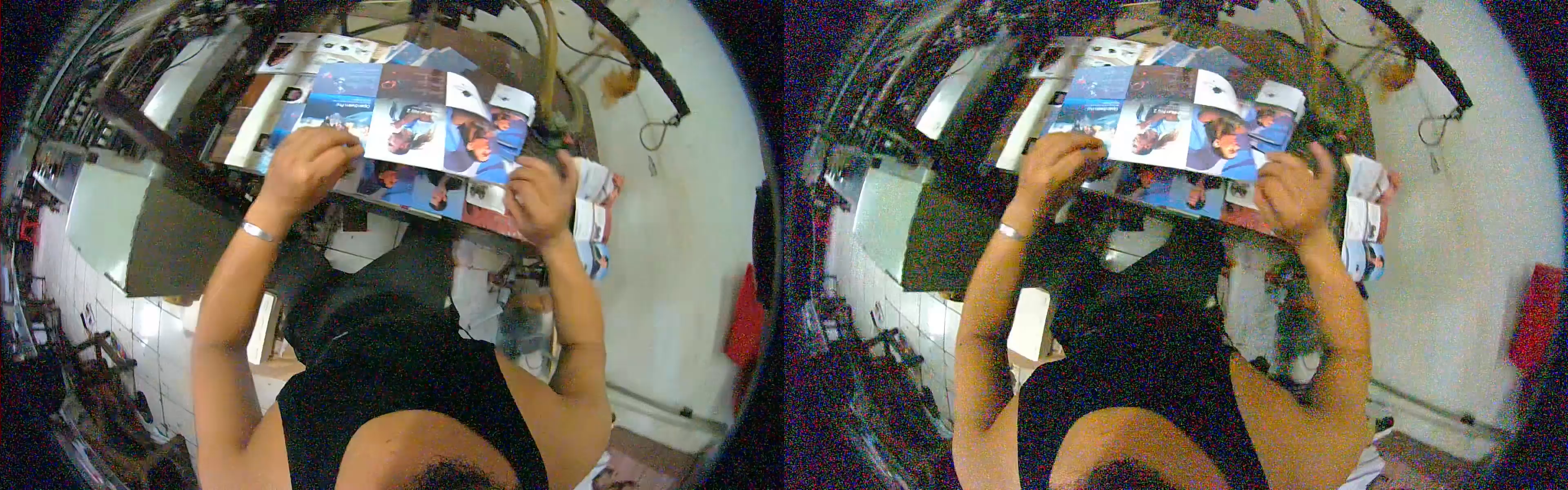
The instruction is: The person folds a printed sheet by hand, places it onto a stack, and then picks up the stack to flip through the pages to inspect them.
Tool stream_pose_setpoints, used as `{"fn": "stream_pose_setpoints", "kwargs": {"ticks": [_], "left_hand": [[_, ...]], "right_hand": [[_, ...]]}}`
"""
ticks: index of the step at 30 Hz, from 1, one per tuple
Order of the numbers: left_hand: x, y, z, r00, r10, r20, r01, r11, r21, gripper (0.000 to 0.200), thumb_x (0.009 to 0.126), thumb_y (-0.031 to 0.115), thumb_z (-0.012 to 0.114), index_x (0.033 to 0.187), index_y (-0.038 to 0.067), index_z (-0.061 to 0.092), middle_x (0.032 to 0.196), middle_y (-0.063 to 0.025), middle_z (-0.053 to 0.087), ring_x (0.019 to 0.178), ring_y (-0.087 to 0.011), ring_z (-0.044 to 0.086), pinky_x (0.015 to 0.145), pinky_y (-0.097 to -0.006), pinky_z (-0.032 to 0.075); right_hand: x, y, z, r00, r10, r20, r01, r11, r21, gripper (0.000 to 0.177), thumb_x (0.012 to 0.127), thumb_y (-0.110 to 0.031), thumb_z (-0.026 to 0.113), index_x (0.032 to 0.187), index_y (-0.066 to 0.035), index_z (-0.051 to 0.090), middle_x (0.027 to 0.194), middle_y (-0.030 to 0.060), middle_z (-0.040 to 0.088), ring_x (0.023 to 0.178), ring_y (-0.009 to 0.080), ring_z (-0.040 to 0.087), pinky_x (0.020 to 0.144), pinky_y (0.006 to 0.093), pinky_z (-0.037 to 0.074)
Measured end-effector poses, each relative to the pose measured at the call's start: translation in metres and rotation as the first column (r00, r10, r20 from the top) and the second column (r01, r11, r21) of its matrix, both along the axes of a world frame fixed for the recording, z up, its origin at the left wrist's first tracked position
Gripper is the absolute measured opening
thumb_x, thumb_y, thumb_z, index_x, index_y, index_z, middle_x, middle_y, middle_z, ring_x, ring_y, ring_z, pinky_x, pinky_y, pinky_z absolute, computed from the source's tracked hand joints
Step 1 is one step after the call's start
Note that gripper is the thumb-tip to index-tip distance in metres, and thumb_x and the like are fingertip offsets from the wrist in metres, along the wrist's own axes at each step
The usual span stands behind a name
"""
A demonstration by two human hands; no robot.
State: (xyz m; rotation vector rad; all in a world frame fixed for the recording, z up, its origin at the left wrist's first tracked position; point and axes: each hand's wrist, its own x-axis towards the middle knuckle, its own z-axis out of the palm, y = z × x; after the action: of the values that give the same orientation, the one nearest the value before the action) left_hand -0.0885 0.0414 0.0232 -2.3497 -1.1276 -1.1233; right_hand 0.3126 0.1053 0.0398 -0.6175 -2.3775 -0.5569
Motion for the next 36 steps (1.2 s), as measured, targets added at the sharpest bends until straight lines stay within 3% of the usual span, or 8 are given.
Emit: {"fn": "stream_pose_setpoints", "kwargs": {"ticks": [6,10,13,14,17,27,33,36], "left_hand": [[0.019,0.018,-0.098,0.976,-0.098,-0.192,0.080,0.992,-0.099,0.016,0.083,0.015,0.069,0.099,0.013,0.070,0.110,-0.0008,0.071,0.105,-0.0230,0.068,0.090,-0.0384,0.054],[0.023,0.018,-0.099,0.973,-0.105,-0.204,0.078,0.988,-0.134,0.015,0.083,0.016,0.068,0.097,0.014,0.069,0.108,0.0003,0.071,0.103,-0.0227,0.067,0.090,-0.0377,0.054],[0.019,0.022,-0.104,0.967,-0.101,-0.234,0.067,0.987,-0.148,0.016,0.083,0.017,0.068,0.099,0.015,0.069,0.109,-0.0002,0.071,0.104,-0.0233,0.067,0.092,-0.0393,0.053],[0.017,0.023,-0.106,0.965,-0.100,-0.243,0.060,0.984,-0.167,0.017,0.084,0.018,0.068,0.101,0.015,0.070,0.111,-0.0007,0.071,0.106,-0.0240,0.068,0.093,-0.0407,0.053],[0.013,0.025,-0.108,0.963,-0.097,-0.252,0.049,0.981,-0.188,0.020,0.084,0.019,0.068,0.103,0.016,0.070,0.112,-0.0015,0.072,0.108,-0.0253,0.068,0.095,-0.0429,0.053],[0.002,0.026,-0.122,0.980,-0.073,-0.186,0.031,0.974,-0.222,0.031,0.082,0.018,0.074,0.113,0.016,0.071,0.119,-0.0047,0.071,0.114,-0.0280,0.067,0.098,-0.0451,0.052],[-0.019,0.009,-0.099,0.986,0.157,0.057,-0.130,0.937,-0.324,0.052,0.085,0.011,0.065,0.137,0.011,0.062,0.136,-0.0119,0.064,0.125,-0.0334,0.061,0.105,-0.0450,0.047],[-0.044,0.013,-0.113,0.959,0.225,0.170,-0.129,0.887,-0.444,0.046,0.087,0.006,0.059,0.132,0.005,0.067,0.133,-0.0178,0.067,0.124,-0.0364,0.061,0.108,-0.0452,0.047]], "right_hand": [[0.023,0.006,-0.110,0.991,0.003,0.134,0.051,0.914,-0.401,0.015,0.079,-0.016,0.076,0.086,-0.014,0.063,0.112,0.0025,0.071,0.124,0.0238,0.063,0.120,0.0601,0.027],[0.016,0.007,-0.096,0.998,-0.063,-0.031,0.039,0.863,-0.504,0.020,0.084,-0.023,0.074,0.100,-0.014,0.068,0.132,0.0054,0.068,0.132,0.0300,0.059,0.121,0.0598,0.026],[0.009,0.020,-0.085,0.991,-0.099,-0.093,0.040,0.867,-0.497,0.037,0.089,-0.031,0.071,0.123,-0.017,0.071,0.145,0.0083,0.062,0.139,0.0334,0.053,0.122,0.0609,0.025],[0.007,0.025,-0.081,0.996,-0.084,-0.010,0.066,0.844,-0.532,0.053,0.092,-0.041,0.068,0.142,-0.023,0.066,0.157,0.0099,0.052,0.146,0.0358,0.045,0.123,0.0618,0.021],[0.005,0.032,-0.089,0.980,-0.071,0.187,0.150,0.878,-0.454,0.058,0.091,-0.045,0.070,0.146,-0.031,0.061,0.161,0.0058,0.048,0.149,0.0348,0.041,0.123,0.0658,0.021],[0.008,0.028,-0.113,0.927,-0.105,0.360,0.277,0.839,-0.469,0.076,0.086,-0.055,0.071,0.156,-0.033,0.049,0.170,0.0035,0.034,0.157,0.0352,0.028,0.123,0.0729,0.014],[0.002,0.023,-0.114,0.901,-0.115,0.418,0.312,0.842,-0.441,0.078,0.089,-0.051,0.069,0.160,-0.032,0.043,0.172,0.0103,0.028,0.158,0.0408,0.024,0.123,0.0727,0.016],[-0.007,0.019,-0.106,0.873,-0.088,0.481,0.336,0.821,-0.461,0.084,0.092,-0.042,0.069,0.165,-0.030,0.031,0.173,0.0151,0.022,0.159,0.0430,0.019,0.122,0.0735,0.015]]}}
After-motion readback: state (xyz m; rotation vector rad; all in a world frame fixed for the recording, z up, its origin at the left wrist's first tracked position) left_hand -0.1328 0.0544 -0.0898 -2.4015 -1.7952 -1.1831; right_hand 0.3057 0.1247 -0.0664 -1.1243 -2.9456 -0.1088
